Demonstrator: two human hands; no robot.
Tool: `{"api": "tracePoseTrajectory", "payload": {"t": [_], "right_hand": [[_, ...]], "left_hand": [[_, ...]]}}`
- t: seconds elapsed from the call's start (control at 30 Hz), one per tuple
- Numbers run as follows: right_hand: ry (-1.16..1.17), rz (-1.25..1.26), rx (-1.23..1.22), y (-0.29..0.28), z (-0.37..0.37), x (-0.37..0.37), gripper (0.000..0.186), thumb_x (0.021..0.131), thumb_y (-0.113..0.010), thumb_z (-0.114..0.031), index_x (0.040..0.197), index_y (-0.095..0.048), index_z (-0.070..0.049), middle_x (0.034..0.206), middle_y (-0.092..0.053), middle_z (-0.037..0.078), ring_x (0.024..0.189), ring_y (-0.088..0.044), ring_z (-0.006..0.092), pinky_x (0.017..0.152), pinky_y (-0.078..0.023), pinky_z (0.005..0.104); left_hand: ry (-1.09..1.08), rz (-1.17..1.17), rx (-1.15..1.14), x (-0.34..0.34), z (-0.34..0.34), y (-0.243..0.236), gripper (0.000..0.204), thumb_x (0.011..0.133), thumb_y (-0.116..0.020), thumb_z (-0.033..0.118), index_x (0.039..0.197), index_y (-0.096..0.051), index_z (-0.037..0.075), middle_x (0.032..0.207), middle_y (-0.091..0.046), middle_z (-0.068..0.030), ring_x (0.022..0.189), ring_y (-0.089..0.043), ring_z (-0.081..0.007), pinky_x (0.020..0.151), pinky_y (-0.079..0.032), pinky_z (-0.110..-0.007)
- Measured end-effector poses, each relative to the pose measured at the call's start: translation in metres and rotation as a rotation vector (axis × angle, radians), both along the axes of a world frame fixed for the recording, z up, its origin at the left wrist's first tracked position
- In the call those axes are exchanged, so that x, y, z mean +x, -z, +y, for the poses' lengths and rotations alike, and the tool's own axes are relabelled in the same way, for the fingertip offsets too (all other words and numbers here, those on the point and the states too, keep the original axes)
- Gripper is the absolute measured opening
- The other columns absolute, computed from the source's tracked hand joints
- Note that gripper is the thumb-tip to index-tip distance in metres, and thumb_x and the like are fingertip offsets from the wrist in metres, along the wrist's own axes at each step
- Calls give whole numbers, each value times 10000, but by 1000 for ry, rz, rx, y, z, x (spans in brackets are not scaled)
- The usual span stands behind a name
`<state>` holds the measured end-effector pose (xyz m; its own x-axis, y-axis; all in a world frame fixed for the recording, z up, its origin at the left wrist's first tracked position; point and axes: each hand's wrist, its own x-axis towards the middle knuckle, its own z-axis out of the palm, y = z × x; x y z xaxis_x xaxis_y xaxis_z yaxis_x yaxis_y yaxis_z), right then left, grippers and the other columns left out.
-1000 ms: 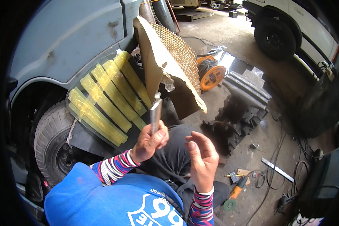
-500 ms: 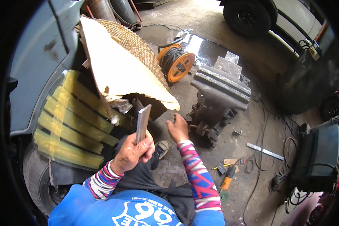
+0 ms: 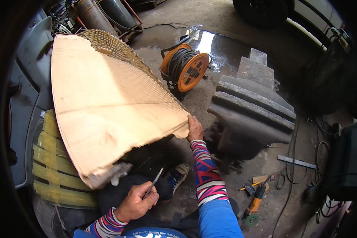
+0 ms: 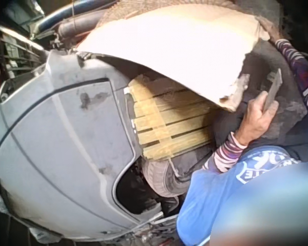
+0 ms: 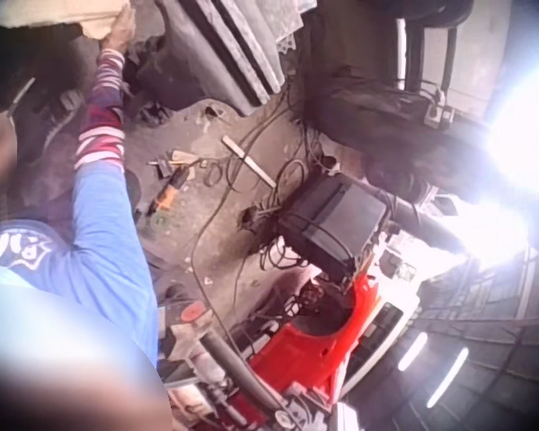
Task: The person positions a metal bar under a drill press and operates the machine to drill a hole. They then inspect the drilled piece and use a utility knife to cut a piece of cardboard.
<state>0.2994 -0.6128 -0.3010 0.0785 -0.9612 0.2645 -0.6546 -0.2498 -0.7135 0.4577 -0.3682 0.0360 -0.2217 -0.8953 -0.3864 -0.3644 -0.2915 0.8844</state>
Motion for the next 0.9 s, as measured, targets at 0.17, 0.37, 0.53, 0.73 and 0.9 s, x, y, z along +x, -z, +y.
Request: {"api": "tracePoseTrajectory", "payload": {"t": [0.17,0.37,0.53,0.73,0.9], "right_hand": [[-18,-125,101,1,12,-4,488,929,-596,-130,1412,-547,-79,1295,-647,209,1186,-620,400,1005,-499,462],[-56,93,-19,-32,22,1,371,886,-598,-114,1255,-629,-96,1049,-681,155,989,-652,388,866,-527,490],[-130,41,-12,-47,32,4,391,884,-565,-86,1267,-645,-87,1175,-679,191,1050,-651,384,916,-524,447],[-231,-528,222,-37,39,3,445,874,-522,-94,1290,-677,-57,1313,-650,147,1116,-632,245,942,-489,356],[11,-1212,959,-60,6,3,373,951,-556,-437,1076,-673,-105,1004,-648,45,874,-609,170,767,-487,323]], "left_hand": [[8,-105,-175,5,-7,5,293,1009,-633,269,839,-567,39,650,-562,-38,567,-530,-134,552,-421,-311],[132,-270,-345,15,-29,-2,247,875,-754,136,859,-537,21,700,-567,-217,665,-618,-441,550,-449,-440],[-152,-206,-248,13,-71,-5,334,1017,-650,315,867,-601,21,627,-525,-17,603,-484,-88,562,-425,-298],[-356,-422,-522,30,-94,-11,476,1012,-657,396,784,-597,-17,619,-459,-70,609,-411,-150,560,-388,-357],[-575,-419,-742,46,-113,11,430,1048,-590,267,722,-535,-7,565,-385,-12,573,-335,-119,518,-321,-347]]}}
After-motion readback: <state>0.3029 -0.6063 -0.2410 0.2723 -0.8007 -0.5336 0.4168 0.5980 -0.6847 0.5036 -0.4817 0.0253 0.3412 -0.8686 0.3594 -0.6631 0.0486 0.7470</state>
